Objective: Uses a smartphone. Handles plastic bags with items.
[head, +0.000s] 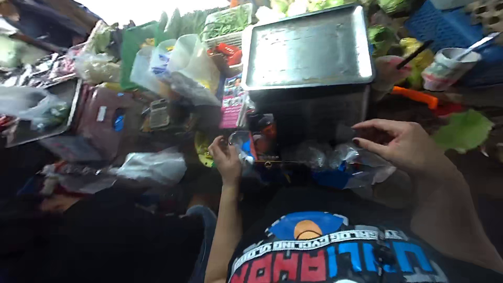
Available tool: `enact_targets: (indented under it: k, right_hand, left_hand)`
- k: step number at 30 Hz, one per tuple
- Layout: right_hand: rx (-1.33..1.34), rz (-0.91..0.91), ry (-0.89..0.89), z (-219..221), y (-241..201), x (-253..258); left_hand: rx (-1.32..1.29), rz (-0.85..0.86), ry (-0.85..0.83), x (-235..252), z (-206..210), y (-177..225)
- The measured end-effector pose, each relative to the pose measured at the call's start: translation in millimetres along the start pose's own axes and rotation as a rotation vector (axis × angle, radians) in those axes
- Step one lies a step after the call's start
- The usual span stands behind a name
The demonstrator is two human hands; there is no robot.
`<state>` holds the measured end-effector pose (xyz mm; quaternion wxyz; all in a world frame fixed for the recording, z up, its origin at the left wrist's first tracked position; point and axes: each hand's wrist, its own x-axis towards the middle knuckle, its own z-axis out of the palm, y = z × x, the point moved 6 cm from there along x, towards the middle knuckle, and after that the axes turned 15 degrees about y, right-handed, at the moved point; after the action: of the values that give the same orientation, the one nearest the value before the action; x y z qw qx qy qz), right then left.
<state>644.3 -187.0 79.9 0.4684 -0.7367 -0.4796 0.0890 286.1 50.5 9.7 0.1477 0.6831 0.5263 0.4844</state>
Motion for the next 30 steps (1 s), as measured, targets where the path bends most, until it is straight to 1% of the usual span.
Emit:
enact_targets:
  k: [2, 3, 5, 7, 9, 11, 12, 14, 16, 18, 20, 22, 23, 25, 27, 28, 30]
  right_hand:
    - [-0.031, -0.031, 0.026, 3.5, -0.9, -2.4]
    - [-0.035, -0.049, 0.040, 2.9, -2.8, -2.6]
    - [-0.030, -0.083, 0.072, 0.5, -8.3, -3.3]
    - [-0.016, -0.093, 0.078, 0.0, -12.2, -7.2]
    - [0.013, -0.110, 0.061, 3.9, -22.4, -11.5]
    - [0.044, -0.149, 0.078, 11.3, -36.5, -9.6]
    - [0.056, -0.167, 0.087, 17.2, -43.0, -8.5]
    - [0.094, -0.196, 0.086, 33.6, -55.5, -7.6]
    - [0.163, -0.214, 0.056, 52.8, -72.7, -5.1]
    - [0.266, -0.198, -0.014, 77.6, -95.9, 0.0]
    - [0.405, -0.155, -0.113, 110.5, -118.7, 6.0]
    - [0.513, -0.102, -0.210, 143.4, -141.1, 13.2]
    - [0.543, -0.064, -0.254, 158.6, -151.3, 17.4]
    - [0.616, 0.070, -0.390, 188.5, -169.0, 24.4]
    - [0.723, 0.217, -0.543, 214.1, -185.8, 25.1]
    - [0.782, 0.260, -0.587, 224.5, -191.5, 24.1]
    - [0.873, 0.296, -0.598, 238.7, -197.6, 22.5]
  left_hand:
    - [0.190, -0.139, -0.108, 21.6, -6.1, -29.1]
    - [0.236, -0.186, -0.168, 29.5, -6.8, -42.2]
    - [0.232, -0.251, -0.283, 38.4, -2.5, -56.2]
    - [0.219, -0.319, -0.403, 36.3, 7.9, -57.7]
    - [0.258, -0.325, -0.452, 31.0, 19.0, -58.3]
    - [0.296, -0.337, -0.450, 34.8, 27.8, -58.9]
    - [0.260, -0.385, -0.422, 38.8, 28.2, -60.5]
    - [0.078, -0.493, -0.262, 49.1, 15.8, -61.1]
    - [-0.154, -0.541, -0.056, 60.1, -12.4, -49.2]
    - [-0.410, -0.541, 0.128, 68.8, -43.6, -30.2]
    - [-0.687, -0.583, 0.207, 69.8, -70.2, 1.0]
    - [-0.894, -0.570, 0.191, 63.4, -87.7, 37.4]
    - [-0.975, -0.526, 0.153, 58.3, -92.7, 52.9]
    - [-1.095, -0.421, 0.045, 46.8, -97.8, 75.5]
    - [-1.153, -0.350, -0.039, 35.4, -97.4, 83.0]
    - [-1.155, -0.330, -0.077, 29.7, -95.5, 83.0]
    - [-1.140, -0.314, -0.120, 18.3, -91.8, 76.8]
